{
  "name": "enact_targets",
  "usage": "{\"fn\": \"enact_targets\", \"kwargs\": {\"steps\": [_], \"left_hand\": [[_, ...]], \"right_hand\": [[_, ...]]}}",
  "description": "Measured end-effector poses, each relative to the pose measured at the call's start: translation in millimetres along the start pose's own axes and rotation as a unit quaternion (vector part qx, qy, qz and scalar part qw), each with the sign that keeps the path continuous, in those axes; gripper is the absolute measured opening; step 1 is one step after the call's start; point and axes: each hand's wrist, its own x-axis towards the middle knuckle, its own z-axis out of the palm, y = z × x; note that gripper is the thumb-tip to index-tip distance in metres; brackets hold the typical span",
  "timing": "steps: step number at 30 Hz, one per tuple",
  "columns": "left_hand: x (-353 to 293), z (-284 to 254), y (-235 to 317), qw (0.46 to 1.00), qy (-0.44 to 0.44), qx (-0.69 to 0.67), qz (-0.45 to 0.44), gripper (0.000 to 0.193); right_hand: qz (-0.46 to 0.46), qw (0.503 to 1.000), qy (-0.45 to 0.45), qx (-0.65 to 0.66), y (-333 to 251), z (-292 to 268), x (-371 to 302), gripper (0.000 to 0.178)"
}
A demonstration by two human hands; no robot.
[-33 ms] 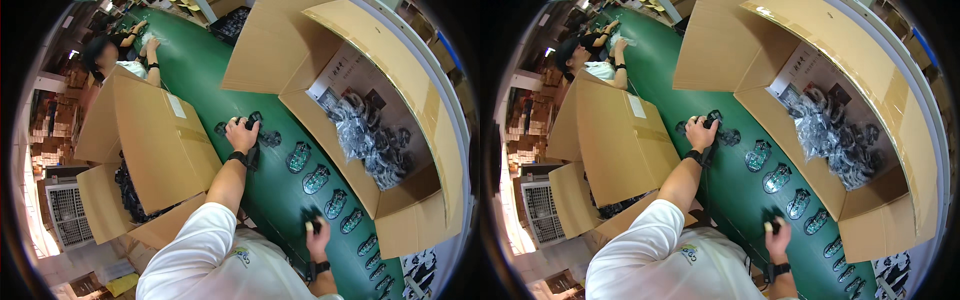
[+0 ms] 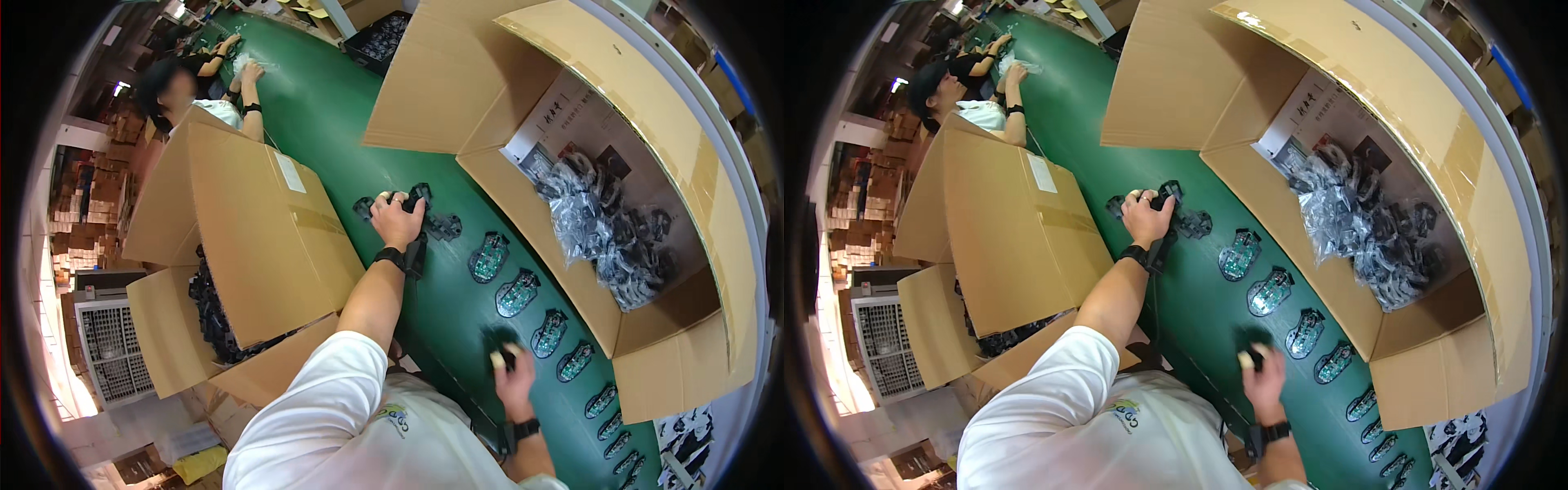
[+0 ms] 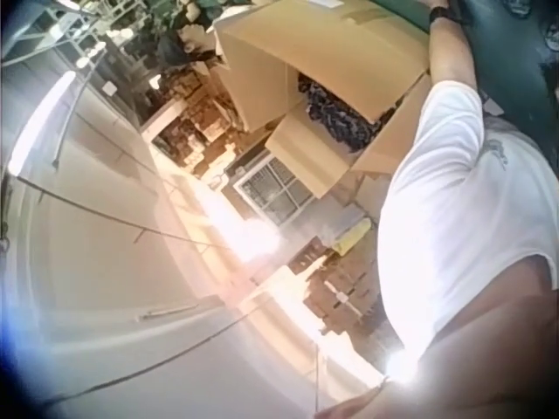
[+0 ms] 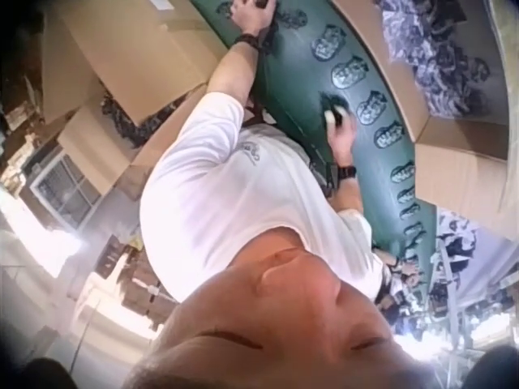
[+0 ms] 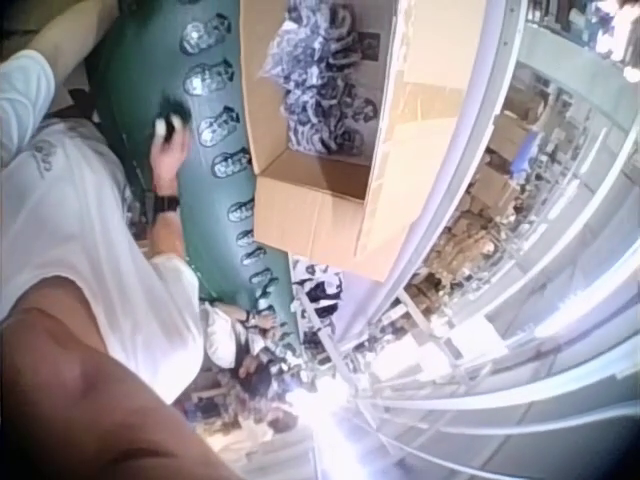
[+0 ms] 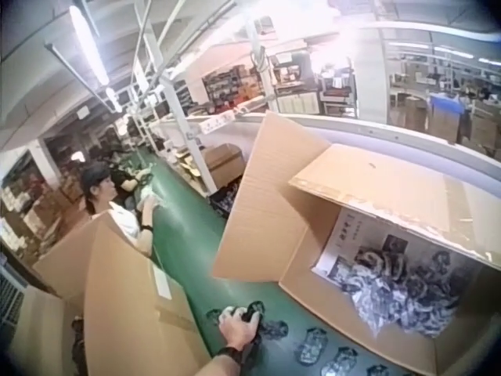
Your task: The recorder is assembling computer mice on a factory line, putting internal components into plastic shells and organizing them for the next stage.
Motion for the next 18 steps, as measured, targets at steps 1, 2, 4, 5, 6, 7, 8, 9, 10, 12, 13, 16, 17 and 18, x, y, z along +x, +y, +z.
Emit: {"fn": "enact_targets", "kwargs": {"steps": [1, 2, 4, 5, 6, 7, 8, 9, 10, 12, 13, 16, 17, 18], "left_hand": [[0, -3, 1, 1.000, 0.005, 0.001, -0.001, 0.047], [0, -5, 2, 1.000, -0.013, -0.022, -0.013, 0.044], [-2, -16, 9, 0.998, -0.017, -0.051, -0.033, 0.041], [-1, -21, 22, 0.998, -0.010, -0.055, -0.031, 0.041], [-2, -28, 34, 0.996, 0.022, -0.067, -0.056, 0.042], [-5, -38, 42, 0.992, 0.054, -0.076, -0.083, 0.043], [-5, -50, 51, 0.985, 0.097, -0.110, -0.091, 0.042], [-8, -64, 59, 0.984, 0.106, -0.108, -0.095, 0.042], [-15, -82, 66, 0.967, 0.097, -0.223, -0.074, 0.039], [-39, -136, 69, 0.933, 0.024, -0.358, 0.011, 0.034], [-56, -155, 89, 0.908, -0.064, -0.403, 0.092, 0.032], [-94, -226, 44, 0.864, -0.205, -0.415, 0.197, 0.032], [-106, -250, 35, 0.849, -0.264, -0.423, 0.174, 0.031], [-115, -271, 21, 0.836, -0.289, -0.444, 0.142, 0.029]], "right_hand": [[-0.049, 0.997, -0.026, 0.051, -14, 14, 33, 0.028], [-0.093, 0.992, -0.028, 0.077, -30, 30, 69, 0.029], [-0.121, 0.990, -0.020, 0.070, -50, 69, 130, 0.029], [-0.105, 0.993, -0.023, 0.054, -50, 90, 161, 0.030], [-0.088, 0.995, -0.028, 0.040, -50, 108, 186, 0.032], [-0.079, 0.994, -0.055, -0.043, -53, 120, 206, 0.035], [-0.073, 0.986, -0.081, -0.126, -55, 132, 222, 0.038], [-0.083, 0.985, -0.083, -0.123, -56, 139, 228, 0.038], [-0.073, 0.977, -0.123, -0.160, -53, 149, 233, 0.041], [-0.029, 0.984, -0.150, -0.088, -67, 158, 228, 0.048], [-0.155, 0.975, -0.100, -0.126, -4, 169, 236, 0.051], [-0.145, 0.979, -0.091, -0.109, -51, 169, 226, 0.057], [-0.135, 0.983, -0.076, -0.095, -51, 168, 225, 0.054], [-0.140, 0.987, -0.037, -0.073, -54, 169, 223, 0.049]]}}
